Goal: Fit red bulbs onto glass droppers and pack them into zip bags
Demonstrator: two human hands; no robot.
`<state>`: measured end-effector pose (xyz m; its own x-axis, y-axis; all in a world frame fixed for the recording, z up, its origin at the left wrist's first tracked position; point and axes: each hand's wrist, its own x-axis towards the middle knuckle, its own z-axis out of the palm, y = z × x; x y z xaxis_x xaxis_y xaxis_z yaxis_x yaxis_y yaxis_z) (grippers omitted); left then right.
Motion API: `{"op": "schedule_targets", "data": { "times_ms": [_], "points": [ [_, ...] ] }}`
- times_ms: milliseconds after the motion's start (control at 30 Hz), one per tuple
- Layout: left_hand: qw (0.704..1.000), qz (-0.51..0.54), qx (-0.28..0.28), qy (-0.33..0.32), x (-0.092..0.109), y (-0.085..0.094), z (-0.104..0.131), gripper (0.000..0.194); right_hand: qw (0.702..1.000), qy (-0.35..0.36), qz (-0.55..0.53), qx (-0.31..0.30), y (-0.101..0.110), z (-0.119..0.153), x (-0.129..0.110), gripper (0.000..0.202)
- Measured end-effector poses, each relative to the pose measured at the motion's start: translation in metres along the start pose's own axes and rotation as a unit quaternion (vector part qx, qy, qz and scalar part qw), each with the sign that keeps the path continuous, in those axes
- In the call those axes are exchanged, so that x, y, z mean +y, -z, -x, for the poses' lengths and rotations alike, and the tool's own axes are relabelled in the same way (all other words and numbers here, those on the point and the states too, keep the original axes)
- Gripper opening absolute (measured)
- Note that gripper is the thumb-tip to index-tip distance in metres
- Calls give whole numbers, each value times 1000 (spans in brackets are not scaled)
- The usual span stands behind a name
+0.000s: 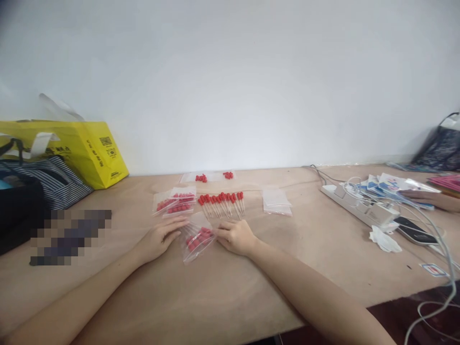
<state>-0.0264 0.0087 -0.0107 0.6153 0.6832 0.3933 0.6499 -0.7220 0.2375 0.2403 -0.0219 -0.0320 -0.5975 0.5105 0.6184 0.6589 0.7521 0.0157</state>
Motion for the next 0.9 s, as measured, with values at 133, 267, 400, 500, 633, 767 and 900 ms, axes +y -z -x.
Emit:
{"op": "schedule_targets", "data": {
  "times_ms": [133, 267, 400, 500, 633, 767, 900],
  "points": [
    [995, 1, 96, -5, 12, 0, 2, 23, 994, 82, 64, 15, -3, -5, 0, 24],
    [991, 19, 63, -115, 38, 4, 11, 26, 990, 102, 91, 27, -2, -7, -1, 23],
    [974, -37, 97, -203, 54, 0, 17, 22, 990, 100, 86, 45, -2, -6, -2, 21],
    [951, -110, 143, -251, 52, -1, 17, 13, 990, 94, 88, 51, -2, -6, -4, 23],
    [927, -193, 144, -289, 44, 2, 14, 23, 991, 91, 88, 36, -3, -6, -3, 24],
    [921, -228, 145, -280, 41, 1, 11, 22, 993, 87, 80, 25, -3, -7, -3, 24],
    [913, -244, 153, -291, 41, 0, 9, 23, 991, 93, 84, 43, -5, -11, -6, 24]
  ]
}}
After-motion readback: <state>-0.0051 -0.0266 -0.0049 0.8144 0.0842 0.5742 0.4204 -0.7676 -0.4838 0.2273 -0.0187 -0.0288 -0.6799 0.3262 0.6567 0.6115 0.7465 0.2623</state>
